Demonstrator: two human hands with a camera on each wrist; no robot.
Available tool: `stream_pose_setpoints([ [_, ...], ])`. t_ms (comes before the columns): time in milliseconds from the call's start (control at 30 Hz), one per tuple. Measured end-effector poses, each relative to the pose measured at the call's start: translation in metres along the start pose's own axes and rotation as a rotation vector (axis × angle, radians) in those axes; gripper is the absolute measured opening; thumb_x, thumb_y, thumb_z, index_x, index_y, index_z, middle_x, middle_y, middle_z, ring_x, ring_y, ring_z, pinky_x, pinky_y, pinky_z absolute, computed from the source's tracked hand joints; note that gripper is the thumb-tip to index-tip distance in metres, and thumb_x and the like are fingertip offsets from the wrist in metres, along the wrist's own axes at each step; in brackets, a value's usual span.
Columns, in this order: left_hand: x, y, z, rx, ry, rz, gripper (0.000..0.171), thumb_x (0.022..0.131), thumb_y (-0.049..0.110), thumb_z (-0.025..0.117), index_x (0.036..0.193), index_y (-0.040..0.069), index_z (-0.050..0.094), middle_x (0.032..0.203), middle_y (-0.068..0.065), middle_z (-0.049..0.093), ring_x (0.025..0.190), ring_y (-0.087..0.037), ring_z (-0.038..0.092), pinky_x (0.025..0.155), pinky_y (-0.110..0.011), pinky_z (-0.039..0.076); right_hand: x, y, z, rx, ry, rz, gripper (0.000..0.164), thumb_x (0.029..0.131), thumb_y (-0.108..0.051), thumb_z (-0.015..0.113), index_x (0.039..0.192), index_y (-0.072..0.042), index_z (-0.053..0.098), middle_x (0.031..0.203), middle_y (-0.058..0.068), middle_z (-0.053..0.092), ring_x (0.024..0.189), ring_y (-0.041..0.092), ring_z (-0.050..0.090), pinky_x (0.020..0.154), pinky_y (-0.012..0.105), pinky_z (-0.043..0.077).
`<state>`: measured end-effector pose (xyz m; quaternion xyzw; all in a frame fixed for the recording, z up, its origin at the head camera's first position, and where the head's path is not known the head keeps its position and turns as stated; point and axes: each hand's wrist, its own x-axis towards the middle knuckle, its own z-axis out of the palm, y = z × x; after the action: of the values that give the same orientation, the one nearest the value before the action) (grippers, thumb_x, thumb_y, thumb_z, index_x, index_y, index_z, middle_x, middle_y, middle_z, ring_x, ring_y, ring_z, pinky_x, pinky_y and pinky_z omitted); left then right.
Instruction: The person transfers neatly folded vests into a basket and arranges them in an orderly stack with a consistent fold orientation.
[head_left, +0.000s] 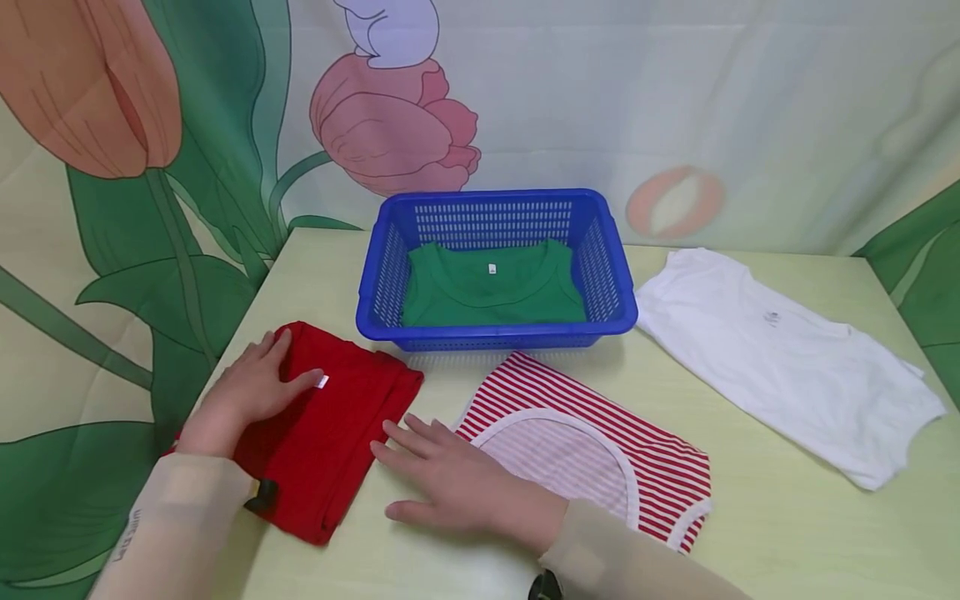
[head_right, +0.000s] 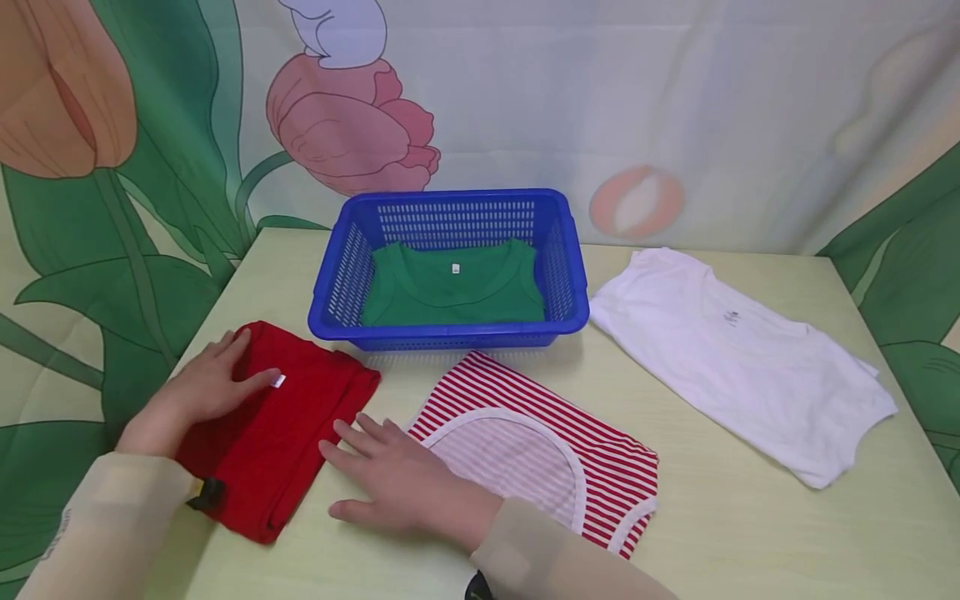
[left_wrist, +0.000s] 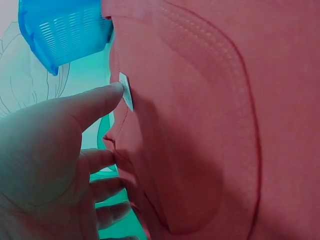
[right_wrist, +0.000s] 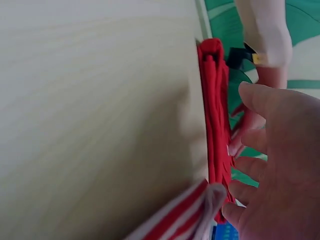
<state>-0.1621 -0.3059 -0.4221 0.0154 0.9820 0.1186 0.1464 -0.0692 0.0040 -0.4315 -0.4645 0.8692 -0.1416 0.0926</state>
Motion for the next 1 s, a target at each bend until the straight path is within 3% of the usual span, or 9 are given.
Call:
stream_pose_setpoints([
  [500, 0.000, -0.002, 0.009, 0.001, -0.023, -0.008, 0.094, 0.085, 0.053, 0.061, 0.146, 0.010, 0.005, 0.144, -0.031, 0.006, 0.126, -0.054, 0.016, 0.084, -0.065, 0.037, 0.023, -0.013, 0.022, -0.215, -0.143, -0.002, 0.065, 0.093, -0.061, 0.041, 0.145, -0.039, 0.009, 0.152, -0.004, 0.007, 0.138, 0.024, 0.005, 0.109, 0.036, 0.006],
  [1000, -0.007, -0.001, 0.007, 0.016, -0.043, -0.048, 0.090, 0.087, 0.054, 0.057, 0.145, 0.004, 0.010, 0.141, -0.034, 0.009, 0.122, -0.056, 0.021, 0.083, -0.063, 0.039, 0.028, -0.008, 0.004, -0.292, -0.150, 0.025, 0.053, 0.095, -0.059, 0.038, 0.142, -0.035, 0.030, 0.148, -0.003, 0.023, 0.135, 0.024, 0.022, 0.109, 0.040, 0.012],
])
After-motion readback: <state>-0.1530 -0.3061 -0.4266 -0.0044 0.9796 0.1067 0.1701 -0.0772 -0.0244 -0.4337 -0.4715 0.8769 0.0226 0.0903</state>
